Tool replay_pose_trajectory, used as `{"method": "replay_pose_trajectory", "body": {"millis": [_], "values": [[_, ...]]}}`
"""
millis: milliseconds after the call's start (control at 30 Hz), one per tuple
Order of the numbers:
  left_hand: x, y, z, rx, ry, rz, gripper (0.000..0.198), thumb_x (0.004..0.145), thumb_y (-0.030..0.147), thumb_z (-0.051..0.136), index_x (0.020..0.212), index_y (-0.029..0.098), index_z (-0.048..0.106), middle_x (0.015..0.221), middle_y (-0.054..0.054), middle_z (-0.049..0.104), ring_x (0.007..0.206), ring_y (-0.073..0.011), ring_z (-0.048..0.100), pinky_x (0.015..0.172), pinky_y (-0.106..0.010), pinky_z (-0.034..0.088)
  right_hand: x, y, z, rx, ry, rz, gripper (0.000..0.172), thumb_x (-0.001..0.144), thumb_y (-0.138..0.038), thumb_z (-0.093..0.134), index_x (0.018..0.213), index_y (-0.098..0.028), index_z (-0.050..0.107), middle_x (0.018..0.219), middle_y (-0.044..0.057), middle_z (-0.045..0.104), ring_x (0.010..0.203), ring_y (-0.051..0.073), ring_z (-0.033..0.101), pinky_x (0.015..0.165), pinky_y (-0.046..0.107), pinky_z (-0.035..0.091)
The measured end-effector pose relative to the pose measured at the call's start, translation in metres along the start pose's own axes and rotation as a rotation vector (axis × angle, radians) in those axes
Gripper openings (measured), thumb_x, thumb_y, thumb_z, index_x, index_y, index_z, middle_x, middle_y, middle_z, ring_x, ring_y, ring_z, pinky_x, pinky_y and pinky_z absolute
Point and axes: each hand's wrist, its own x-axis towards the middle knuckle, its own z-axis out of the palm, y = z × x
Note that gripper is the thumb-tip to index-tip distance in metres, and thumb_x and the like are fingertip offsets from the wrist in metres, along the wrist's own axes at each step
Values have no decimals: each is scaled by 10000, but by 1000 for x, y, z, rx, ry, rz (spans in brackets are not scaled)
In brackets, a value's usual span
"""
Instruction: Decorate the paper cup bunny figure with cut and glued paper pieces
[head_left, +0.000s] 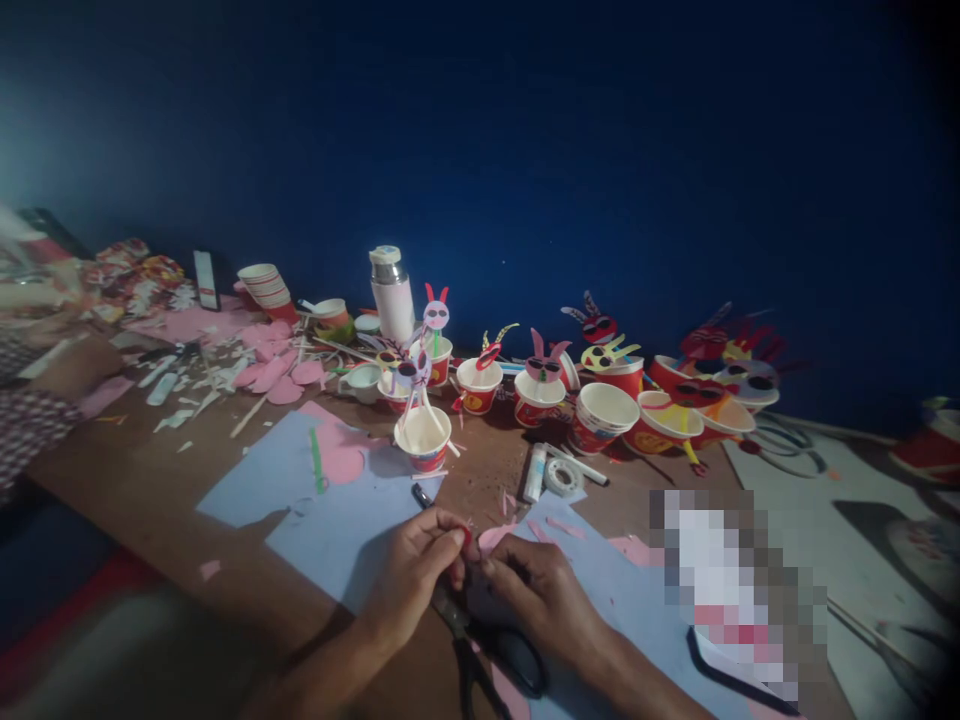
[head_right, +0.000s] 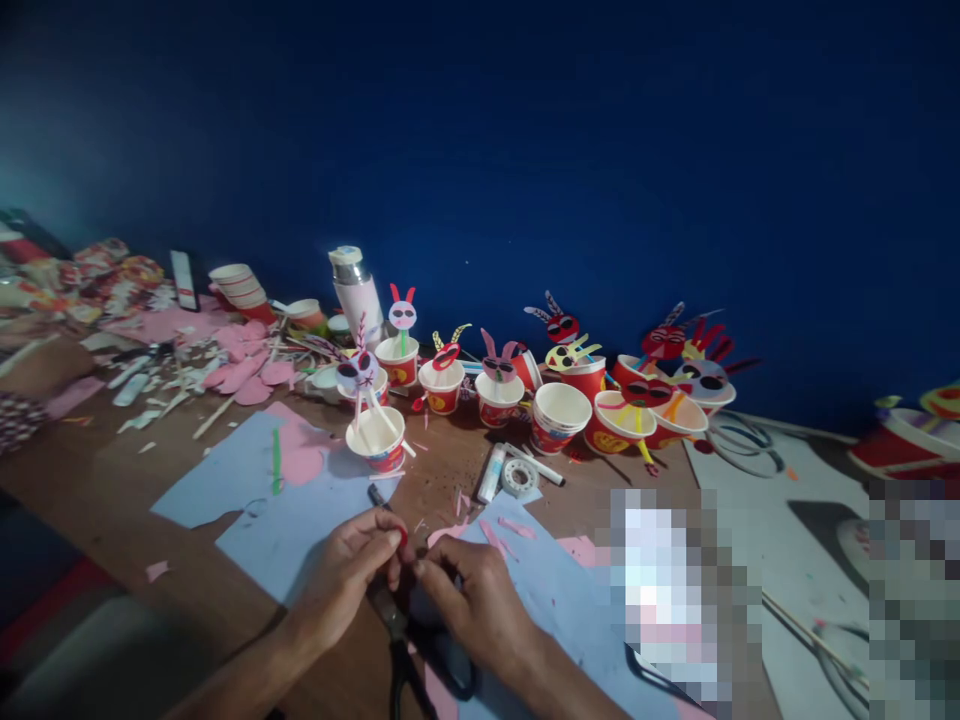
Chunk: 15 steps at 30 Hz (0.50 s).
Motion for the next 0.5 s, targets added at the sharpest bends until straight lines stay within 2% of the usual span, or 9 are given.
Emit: {"method": "replay_pose_trajectory", "body": {"millis": [133, 233, 400, 500], "values": [[-2, 2, -14, -34, 56, 38, 122, 770, 261, 551, 770, 139, 539, 644, -3, 602, 486, -74, 492, 495, -199, 373, 0, -8, -4, -184, -137, -54, 212, 853, -204, 456, 675, -157, 562, 626, -30, 563, 580, 89, 491, 558, 190, 325], [-2, 3, -26, -58, 115, 61, 110, 767, 246, 559, 772, 136, 557, 651, -5, 606, 497, -72, 492, 497, -197, 380, 0, -11, -9, -288, -185, -53, 180, 857, -189, 450, 753, -174, 596, 698, -17, 627, 633, 102, 554, 599, 195, 344], [1, 5, -42, -102, 217, 107, 127, 737, 236, 599, 802, 128, 581, 635, -9, 612, 494, -62, 487, 474, -177, 350, -3, -12, -10, -468, -186, -33, 108, 836, -254, 516, 866, -212, 611, 827, -1, 661, 776, 149, 597, 679, 227, 366], [3, 9, -44, -140, 221, 127, 119, 728, 230, 610, 788, 132, 582, 631, -7, 614, 488, -61, 487, 477, -178, 354, -8, -12, 0, -604, -132, -38, 158, 776, -345, 603, 881, -227, 603, 854, 17, 633, 803, 190, 572, 689, 266, 368]]}}
